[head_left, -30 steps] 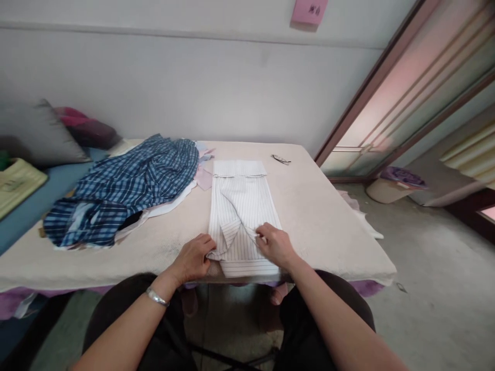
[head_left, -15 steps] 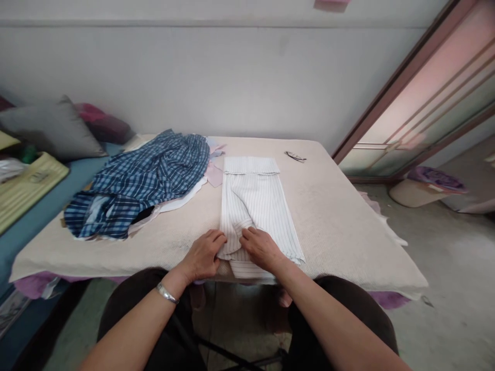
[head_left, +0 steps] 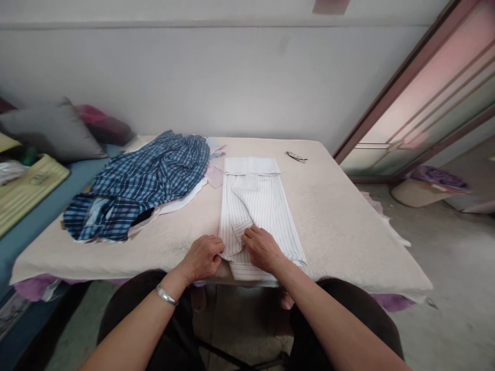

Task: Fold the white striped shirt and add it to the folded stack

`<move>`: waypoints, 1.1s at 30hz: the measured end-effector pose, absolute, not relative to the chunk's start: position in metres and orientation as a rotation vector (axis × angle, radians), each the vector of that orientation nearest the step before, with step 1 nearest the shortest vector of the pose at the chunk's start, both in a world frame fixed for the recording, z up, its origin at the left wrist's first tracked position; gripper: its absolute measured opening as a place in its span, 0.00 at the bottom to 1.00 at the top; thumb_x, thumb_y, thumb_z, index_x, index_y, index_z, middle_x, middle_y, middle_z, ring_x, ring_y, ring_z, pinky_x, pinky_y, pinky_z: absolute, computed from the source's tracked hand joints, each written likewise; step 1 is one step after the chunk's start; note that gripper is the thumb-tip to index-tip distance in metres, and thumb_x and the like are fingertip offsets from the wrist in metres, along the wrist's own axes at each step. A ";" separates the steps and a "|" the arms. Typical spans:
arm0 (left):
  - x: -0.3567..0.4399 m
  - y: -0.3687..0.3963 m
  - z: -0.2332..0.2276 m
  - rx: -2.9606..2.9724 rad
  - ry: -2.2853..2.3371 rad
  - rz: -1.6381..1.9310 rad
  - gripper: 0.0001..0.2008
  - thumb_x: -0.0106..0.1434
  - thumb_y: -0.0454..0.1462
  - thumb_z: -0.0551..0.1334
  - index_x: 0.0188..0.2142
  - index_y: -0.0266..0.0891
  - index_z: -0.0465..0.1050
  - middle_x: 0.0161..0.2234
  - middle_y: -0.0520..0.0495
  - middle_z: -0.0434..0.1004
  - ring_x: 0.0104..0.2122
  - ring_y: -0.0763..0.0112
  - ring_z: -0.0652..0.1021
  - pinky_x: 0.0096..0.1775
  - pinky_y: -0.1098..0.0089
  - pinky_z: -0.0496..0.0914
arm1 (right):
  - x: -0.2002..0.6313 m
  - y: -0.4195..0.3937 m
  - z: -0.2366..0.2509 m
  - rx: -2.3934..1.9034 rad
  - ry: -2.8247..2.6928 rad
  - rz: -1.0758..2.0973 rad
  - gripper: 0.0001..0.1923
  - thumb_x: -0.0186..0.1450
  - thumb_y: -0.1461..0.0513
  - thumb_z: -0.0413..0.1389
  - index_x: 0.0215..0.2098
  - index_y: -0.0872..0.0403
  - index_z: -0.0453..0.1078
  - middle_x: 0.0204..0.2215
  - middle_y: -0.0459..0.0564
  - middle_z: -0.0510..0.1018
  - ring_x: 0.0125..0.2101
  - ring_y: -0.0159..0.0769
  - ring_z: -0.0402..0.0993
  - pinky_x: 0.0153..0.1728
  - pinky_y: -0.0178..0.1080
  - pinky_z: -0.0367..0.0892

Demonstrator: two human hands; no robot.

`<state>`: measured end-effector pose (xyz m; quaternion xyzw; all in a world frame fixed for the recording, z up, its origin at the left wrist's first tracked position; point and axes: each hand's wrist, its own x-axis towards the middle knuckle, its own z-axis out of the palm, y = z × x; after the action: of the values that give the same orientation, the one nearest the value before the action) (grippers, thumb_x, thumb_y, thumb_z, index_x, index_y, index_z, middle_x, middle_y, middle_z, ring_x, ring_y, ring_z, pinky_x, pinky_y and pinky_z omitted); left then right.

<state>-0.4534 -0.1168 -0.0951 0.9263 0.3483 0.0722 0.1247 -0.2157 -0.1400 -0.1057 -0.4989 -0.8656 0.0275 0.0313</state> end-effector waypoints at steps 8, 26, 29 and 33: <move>-0.426 -0.100 -0.087 2.638 1.258 0.107 0.18 0.72 0.49 0.52 0.37 0.40 0.72 0.29 0.45 0.78 0.31 0.60 0.78 0.34 0.64 0.63 | -0.210 -0.134 -0.103 -1.581 -2.605 0.079 0.06 0.62 0.70 0.54 0.36 0.54 0.69 0.38 0.53 0.74 0.42 0.42 0.66 0.40 0.42 0.61; -0.350 -0.085 -0.120 3.016 1.052 0.253 0.09 0.67 0.27 0.54 0.40 0.33 0.73 0.42 0.37 0.76 0.43 0.55 0.75 0.41 0.58 0.72 | -0.184 -0.113 -0.102 -2.199 -2.033 0.132 0.08 0.71 0.64 0.49 0.36 0.53 0.69 0.34 0.48 0.74 0.31 0.34 0.70 0.26 0.38 0.46; -0.348 -0.084 -0.132 2.992 1.053 0.422 0.10 0.69 0.29 0.55 0.45 0.32 0.73 0.52 0.34 0.75 0.52 0.54 0.74 0.52 0.57 0.70 | -0.181 -0.112 -0.098 -2.210 -1.943 0.130 0.07 0.71 0.62 0.49 0.38 0.53 0.69 0.35 0.48 0.75 0.30 0.33 0.69 0.27 0.38 0.47; -0.346 -0.087 -0.136 2.954 1.056 0.407 0.12 0.68 0.30 0.55 0.49 0.29 0.71 0.57 0.30 0.72 0.58 0.51 0.71 0.56 0.55 0.68 | -0.183 -0.115 -0.099 -2.152 -2.019 0.159 0.07 0.71 0.63 0.49 0.38 0.53 0.69 0.36 0.48 0.75 0.32 0.33 0.71 0.27 0.38 0.48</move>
<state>-0.3456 -0.0872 -0.1361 0.9337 0.3338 0.1288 -0.0107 -0.1832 -0.1150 -0.0995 -0.7251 -0.6802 0.0537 0.0930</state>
